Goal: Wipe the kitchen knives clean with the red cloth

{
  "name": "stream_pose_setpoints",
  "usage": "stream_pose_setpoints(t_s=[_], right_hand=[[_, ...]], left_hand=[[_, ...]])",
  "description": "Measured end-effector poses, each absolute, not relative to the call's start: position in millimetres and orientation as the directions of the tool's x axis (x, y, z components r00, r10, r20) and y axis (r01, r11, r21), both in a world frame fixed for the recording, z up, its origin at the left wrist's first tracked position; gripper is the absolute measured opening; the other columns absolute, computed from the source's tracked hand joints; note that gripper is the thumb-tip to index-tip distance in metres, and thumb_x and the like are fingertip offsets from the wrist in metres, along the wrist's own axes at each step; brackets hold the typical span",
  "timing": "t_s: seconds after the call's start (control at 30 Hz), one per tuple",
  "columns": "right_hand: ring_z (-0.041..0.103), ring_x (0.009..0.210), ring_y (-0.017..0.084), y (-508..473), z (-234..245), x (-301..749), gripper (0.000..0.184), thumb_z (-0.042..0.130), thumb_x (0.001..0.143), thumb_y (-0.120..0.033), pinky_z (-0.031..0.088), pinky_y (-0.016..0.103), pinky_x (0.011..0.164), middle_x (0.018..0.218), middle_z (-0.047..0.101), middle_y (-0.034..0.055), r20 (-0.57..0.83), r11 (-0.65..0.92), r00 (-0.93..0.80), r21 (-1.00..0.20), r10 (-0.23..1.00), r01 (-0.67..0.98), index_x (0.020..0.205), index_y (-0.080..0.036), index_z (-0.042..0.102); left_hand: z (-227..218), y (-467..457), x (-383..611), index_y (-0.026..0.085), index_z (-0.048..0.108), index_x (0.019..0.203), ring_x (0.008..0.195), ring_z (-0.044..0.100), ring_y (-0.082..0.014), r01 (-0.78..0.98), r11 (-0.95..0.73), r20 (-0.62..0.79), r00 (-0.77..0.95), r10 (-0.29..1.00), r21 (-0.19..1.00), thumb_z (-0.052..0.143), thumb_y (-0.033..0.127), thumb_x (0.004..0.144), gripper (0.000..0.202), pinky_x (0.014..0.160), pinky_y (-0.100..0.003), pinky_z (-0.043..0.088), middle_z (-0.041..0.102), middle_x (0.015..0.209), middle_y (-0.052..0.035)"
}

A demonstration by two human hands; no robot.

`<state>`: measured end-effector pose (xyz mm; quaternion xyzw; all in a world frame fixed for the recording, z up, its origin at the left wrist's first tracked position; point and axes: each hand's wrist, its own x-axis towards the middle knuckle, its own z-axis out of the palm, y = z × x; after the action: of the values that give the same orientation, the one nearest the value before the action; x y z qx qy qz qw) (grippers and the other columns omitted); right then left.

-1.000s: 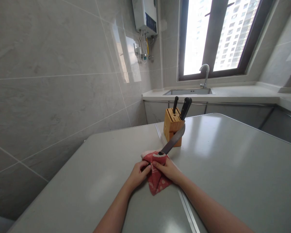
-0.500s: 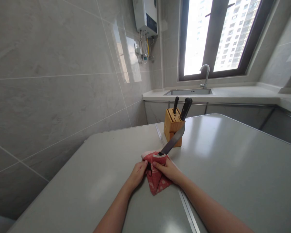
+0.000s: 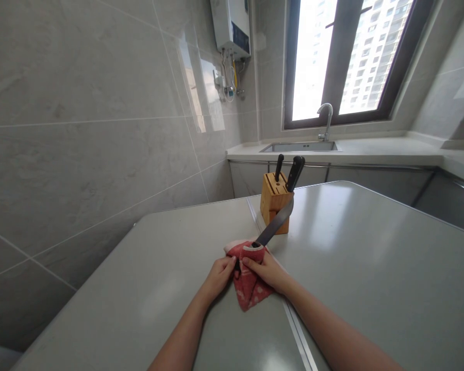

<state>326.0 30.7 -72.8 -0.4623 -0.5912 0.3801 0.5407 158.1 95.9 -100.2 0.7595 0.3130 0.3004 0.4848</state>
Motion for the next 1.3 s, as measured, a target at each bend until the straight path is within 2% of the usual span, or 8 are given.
stream_pose_setpoints(t_s=[0.37,0.87,1.3], right_hand=[[0.061,0.089,0.021,32.4,-75.9,326.2,0.031,0.059,0.078,-0.045,0.047,0.037,0.087,0.092,0.068,0.0052,0.287,0.284,0.016,-0.952,0.958,0.114,0.089,-0.018,0.065],[0.060,0.084,0.020,31.4,-73.0,327.0,0.027,0.057,0.079,-0.043,0.047,0.035,0.081,0.086,0.066,0.0041,0.292,0.287,0.009,-0.945,0.956,0.156,0.082,-0.017,0.064],[0.060,0.088,0.021,32.3,-75.2,327.1,0.031,0.058,0.078,-0.046,0.045,0.037,0.087,0.090,0.067,0.0050,0.307,0.302,0.013,-0.942,0.952,0.150,0.086,-0.017,0.065]], left_hand=[[-97.1,95.4,158.7,0.012,0.059,0.060,0.061,0.051,-0.0144,0.187,-0.366,0.175,0.628,0.758,0.912,0.036,0.052,0.089,0.054,0.066,-0.025,0.040,0.059,0.061,-0.0034],[-96.5,96.0,158.7,0.012,0.059,0.063,0.064,0.053,-0.0152,0.179,-0.390,0.208,0.614,0.762,0.903,0.041,0.051,0.087,0.049,0.065,-0.024,0.040,0.060,0.064,-0.0038],[-94.9,94.8,158.6,0.011,0.063,0.068,0.064,0.054,-0.0153,0.191,-0.414,0.220,0.614,0.758,0.890,0.046,0.049,0.085,0.046,0.062,-0.024,0.041,0.063,0.065,-0.0040]])
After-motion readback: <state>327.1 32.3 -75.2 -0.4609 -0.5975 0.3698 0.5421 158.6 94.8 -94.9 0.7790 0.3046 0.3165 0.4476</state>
